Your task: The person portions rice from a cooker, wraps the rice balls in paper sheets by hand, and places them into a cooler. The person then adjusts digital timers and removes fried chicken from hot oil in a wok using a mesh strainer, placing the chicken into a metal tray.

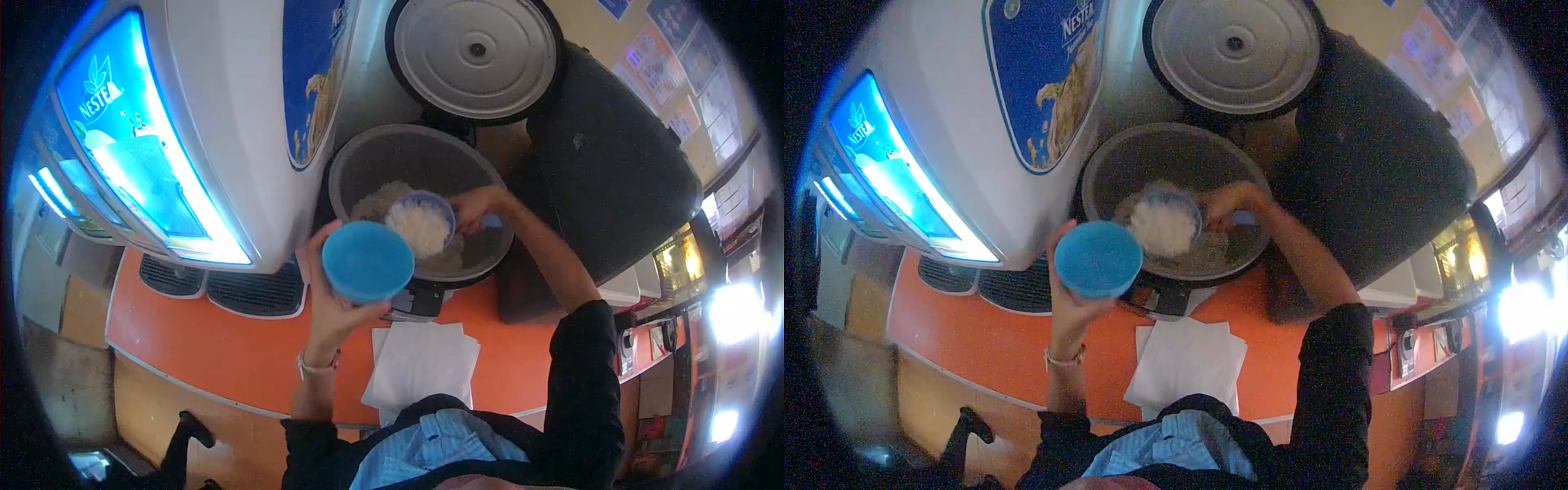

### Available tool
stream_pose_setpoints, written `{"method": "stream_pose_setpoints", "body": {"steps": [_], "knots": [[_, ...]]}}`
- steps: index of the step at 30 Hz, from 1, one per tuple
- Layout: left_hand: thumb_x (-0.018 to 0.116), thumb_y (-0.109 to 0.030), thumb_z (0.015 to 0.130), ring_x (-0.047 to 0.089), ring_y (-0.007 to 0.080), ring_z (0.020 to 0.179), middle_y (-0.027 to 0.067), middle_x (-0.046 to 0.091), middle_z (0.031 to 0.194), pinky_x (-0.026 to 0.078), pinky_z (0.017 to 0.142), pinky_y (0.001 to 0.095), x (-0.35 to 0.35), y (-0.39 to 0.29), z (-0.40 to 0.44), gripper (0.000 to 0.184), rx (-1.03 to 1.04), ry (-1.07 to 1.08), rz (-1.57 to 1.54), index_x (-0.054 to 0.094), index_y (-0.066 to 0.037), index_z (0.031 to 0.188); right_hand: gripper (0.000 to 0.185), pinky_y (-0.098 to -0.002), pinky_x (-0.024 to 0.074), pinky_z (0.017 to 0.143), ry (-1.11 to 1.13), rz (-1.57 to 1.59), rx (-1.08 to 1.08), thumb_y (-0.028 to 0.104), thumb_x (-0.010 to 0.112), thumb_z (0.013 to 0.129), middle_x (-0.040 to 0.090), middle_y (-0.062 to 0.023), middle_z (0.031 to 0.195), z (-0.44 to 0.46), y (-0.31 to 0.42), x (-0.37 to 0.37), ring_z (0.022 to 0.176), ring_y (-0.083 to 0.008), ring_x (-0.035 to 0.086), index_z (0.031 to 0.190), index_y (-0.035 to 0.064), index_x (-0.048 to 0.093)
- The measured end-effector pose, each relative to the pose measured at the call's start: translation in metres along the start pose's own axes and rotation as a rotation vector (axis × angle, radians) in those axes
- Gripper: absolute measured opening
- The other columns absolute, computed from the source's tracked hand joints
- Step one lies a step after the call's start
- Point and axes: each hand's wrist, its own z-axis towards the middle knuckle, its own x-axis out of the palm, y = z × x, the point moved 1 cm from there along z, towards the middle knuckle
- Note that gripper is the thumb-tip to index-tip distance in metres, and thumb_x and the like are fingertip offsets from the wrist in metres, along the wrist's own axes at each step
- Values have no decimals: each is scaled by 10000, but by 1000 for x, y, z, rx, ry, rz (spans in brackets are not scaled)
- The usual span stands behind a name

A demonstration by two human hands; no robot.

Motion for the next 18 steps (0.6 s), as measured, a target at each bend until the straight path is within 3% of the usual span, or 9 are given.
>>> {"method": "stream_pose_setpoints", "body": {"steps": [1, 3, 6, 10, 12, 13, 15, 16, 18], "knots": [[815, -213, 554, 417, 239, 1143, 108, 336, 1267, 407, 924, 374, 3, -4, 10, 972, 8, 4, 3, 207, -80, 1301, 369, -230, 295, 356, -7, -5, -5, 77, 542, 728, 352, 36, 489, -19, 11, 0, 411, -52, 350, 1060, 81, 382], [810, -214, 555, 444, 289, 1128, 168, 373, 1237, 409, 900, 398, 8, -11, 28, 936, 122, 17, 830, 227, -66, 1272, 459, -222, 311, 351, -229, -97, -176, 72, 544, 717, 422, 1, 540, -59, 37, -2, 411, -57, 382, 1144, 59, 376], [810, -228, 539, 437, 355, 1127, 227, 399, 1213, 395, 894, 415, 19, 4, 54, 974, 30, 8, 988, 206, -39, 1279, 540, -223, 339, 347, -601, -266, -270, 57, 529, 722, 490, -27, 625, -96, 64, 6, 405, -69, 399, 1231, 56, 348], [812, -238, 521, 437, 393, 1109, 257, 408, 1208, 390, 901, 410, 35, 27, 84, 1000, 74, 74, 1022, 196, -9, 1275, 624, -305, 431, 408, -670, -375, -252, 51, 549, 709, 554, -96, 695, -102, 80, 10, 465, -165, 520, 1288, 90, 317], [816, -252, 515, 450, 376, 1105, 242, 410, 1223, 390, 907, 402, 41, 36, 94, 1016, -6, 72, 995, 191, 15, 1271, 646, -393, 480, 539, -1187, -992, -583, 36, 572, 687, 581, -180, 754, -75, 63, 5, 639, -296, 600, 1278, 119, 325], [816, -252, 515, 450, 376, 1105, 242, 410, 1223, 390, 907, 402, 40, 45, 98, 1016, -2, 76, 995, 191, 15, 1271, 646, -393, 480, 539, -1193, -991, -582, 36, 572, 687, 581, -180, 754, -81, 75, 16, 639, -296, 600, 1278, 119, 325], [819, -258, 514, 465, 350, 1099, 229, 432, 1207, 392, 907, 392, 35, 53, 104, 1002, 0, 29, 791, 206, 21, 1257, 635, -455, 487, 662, -1291, -957, -127, 81, 566, 692, 557, -260, 1005, -95, 92, 33, 821, -354, 601, 1282, 107, 331], [819, -258, 514, 465, 350, 1099, 229, 432, 1207, 392, 907, 392, 34, 54, 106, 1002, -1, 28, 794, 206, 21, 1257, 635, -455, 487, 662, -1291, -955, -129, 81, 566, 692, 557, -260, 1005, -95, 89, 31, 821, -354, 601, 1282, 107, 331], [816, -249, 522, 475, 327, 1093, 215, 450, 1192, 397, 904, 386, 31, 52, 107, 960, -9, 25, 742, 235, -2, 1246, 634, -408, 492, 595, -1694, -875, -374, -2, 561, 680, 601, -199, 853, -102, 79, 26, 767, -330, 604, 1263, 83, 329]]}}
